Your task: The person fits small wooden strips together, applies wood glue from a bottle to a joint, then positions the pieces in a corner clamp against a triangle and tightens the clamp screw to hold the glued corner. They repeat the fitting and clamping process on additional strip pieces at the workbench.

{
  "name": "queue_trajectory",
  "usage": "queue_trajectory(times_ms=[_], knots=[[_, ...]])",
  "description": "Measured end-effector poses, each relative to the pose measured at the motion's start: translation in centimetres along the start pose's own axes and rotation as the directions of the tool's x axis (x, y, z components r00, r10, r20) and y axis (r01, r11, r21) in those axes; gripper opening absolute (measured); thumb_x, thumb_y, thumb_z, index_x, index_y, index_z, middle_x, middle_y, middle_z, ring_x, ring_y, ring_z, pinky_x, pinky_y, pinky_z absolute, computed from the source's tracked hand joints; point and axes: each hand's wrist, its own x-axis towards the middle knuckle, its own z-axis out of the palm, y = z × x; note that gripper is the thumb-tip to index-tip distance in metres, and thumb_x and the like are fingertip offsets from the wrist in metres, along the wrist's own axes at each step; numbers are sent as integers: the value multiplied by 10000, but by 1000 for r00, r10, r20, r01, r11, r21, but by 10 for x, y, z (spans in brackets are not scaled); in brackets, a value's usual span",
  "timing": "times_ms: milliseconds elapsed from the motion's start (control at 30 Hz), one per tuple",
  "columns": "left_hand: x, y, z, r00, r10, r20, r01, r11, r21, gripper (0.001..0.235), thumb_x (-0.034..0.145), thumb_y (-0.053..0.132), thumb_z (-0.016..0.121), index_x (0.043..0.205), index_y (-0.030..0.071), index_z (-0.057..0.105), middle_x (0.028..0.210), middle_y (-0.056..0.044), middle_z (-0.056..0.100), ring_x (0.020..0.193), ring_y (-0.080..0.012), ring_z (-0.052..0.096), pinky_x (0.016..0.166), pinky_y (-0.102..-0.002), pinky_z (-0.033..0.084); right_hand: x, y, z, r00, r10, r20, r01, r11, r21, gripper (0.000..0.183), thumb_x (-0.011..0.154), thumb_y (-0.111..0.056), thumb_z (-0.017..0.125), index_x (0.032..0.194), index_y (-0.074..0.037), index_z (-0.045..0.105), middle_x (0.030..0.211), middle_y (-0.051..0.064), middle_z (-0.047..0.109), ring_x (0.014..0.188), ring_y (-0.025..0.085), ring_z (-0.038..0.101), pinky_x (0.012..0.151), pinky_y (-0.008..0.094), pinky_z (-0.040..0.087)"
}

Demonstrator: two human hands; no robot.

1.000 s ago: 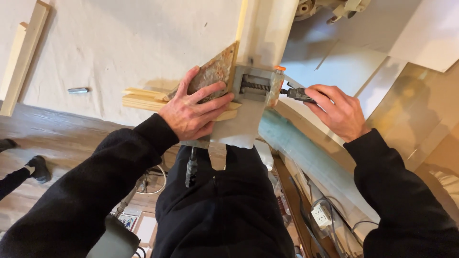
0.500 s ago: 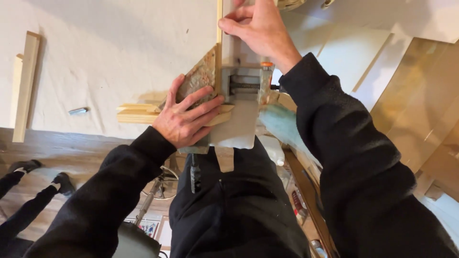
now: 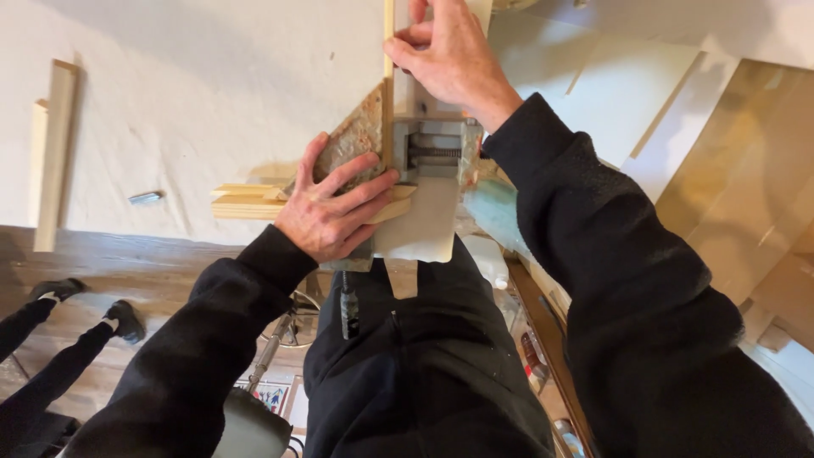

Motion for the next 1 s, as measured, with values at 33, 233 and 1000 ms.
queue_trajectory(times_ms=[33,233,1000], knots=[[-1,0,-1,1000,1,-1,-1,1000,6,450,789,292,809,1201,120,752,1501,7,565,1458,-264,436,1200,-736,211,1,-1,0,1000,-6,-2,6,1000,1,313,1019,-83,735,1053,-29,428,1029,206,706,996,213,802,821,315,644],[1,0,-2,1000,9,9,-8,1000,-21,452,765,295,808,1176,118,749,1473,8,576,1435,-273,449,1175,-747,223,-10,-26,-16,996,68,59,-70,997,36,308,997,-99,737,1043,-47,437,1029,192,781,956,200,806,780,301,669],[-3,-2,4,1000,2,-31,-3,999,-32,571,719,311,849,1241,109,736,1483,1,560,1445,-255,437,1189,-739,213,-169,11,-107,939,330,100,-297,921,-251,335,1068,-294,623,1091,38,666,883,88,536,728,175,498,608,318,410]])
